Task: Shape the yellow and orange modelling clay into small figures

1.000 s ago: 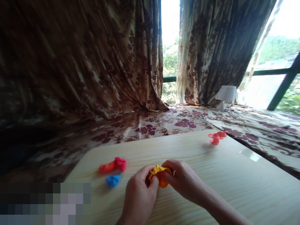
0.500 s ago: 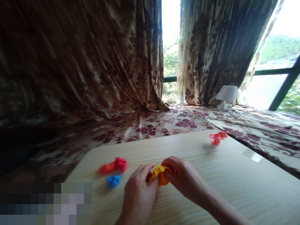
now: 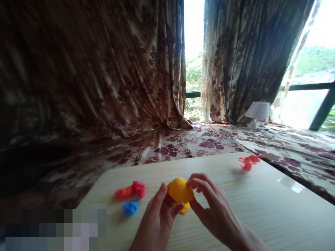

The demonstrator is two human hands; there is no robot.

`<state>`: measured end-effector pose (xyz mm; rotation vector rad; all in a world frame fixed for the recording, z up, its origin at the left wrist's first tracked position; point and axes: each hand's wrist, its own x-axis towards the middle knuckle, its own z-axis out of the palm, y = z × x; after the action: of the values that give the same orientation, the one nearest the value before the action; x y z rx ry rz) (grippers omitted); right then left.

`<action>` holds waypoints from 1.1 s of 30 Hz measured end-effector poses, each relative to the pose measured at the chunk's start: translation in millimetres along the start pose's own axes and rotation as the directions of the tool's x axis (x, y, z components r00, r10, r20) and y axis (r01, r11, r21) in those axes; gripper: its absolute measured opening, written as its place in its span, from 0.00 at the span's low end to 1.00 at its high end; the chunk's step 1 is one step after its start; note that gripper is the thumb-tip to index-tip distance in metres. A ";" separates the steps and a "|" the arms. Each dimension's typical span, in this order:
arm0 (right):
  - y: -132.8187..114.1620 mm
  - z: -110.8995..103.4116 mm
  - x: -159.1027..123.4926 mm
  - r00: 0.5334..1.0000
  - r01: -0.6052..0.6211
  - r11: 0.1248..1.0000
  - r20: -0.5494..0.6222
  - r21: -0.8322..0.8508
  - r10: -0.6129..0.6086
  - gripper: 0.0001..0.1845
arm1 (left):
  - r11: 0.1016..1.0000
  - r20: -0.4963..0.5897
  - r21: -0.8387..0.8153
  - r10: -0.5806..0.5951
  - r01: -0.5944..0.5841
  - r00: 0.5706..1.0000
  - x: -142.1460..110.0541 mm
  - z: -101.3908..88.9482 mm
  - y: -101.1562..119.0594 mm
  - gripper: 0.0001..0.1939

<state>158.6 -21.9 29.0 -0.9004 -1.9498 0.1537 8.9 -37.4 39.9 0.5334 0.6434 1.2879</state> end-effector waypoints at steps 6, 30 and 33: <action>-7.6 -2.6 2.1 0.985 -0.172 0.916 0.062 0.361 0.161 0.19 | 0.990 0.033 -0.113 -0.077 0.080 0.996 0.3 -5.5 3.4 0.06; -12.5 -27.7 21.3 0.790 -0.613 0.292 0.567 0.734 0.232 0.14 | 0.970 0.175 0.224 -0.133 0.092 0.976 -9.3 -3.9 7.7 0.11; -12.3 -27.3 21.2 0.802 -0.597 0.390 0.530 0.701 0.275 0.16 | 0.968 0.131 0.238 -0.114 0.080 0.985 -9.0 -3.2 6.9 0.10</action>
<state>168.1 -23.9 64.4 -0.6875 -1.5103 1.5684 0.5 -44.9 43.6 0.7711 0.6948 1.0765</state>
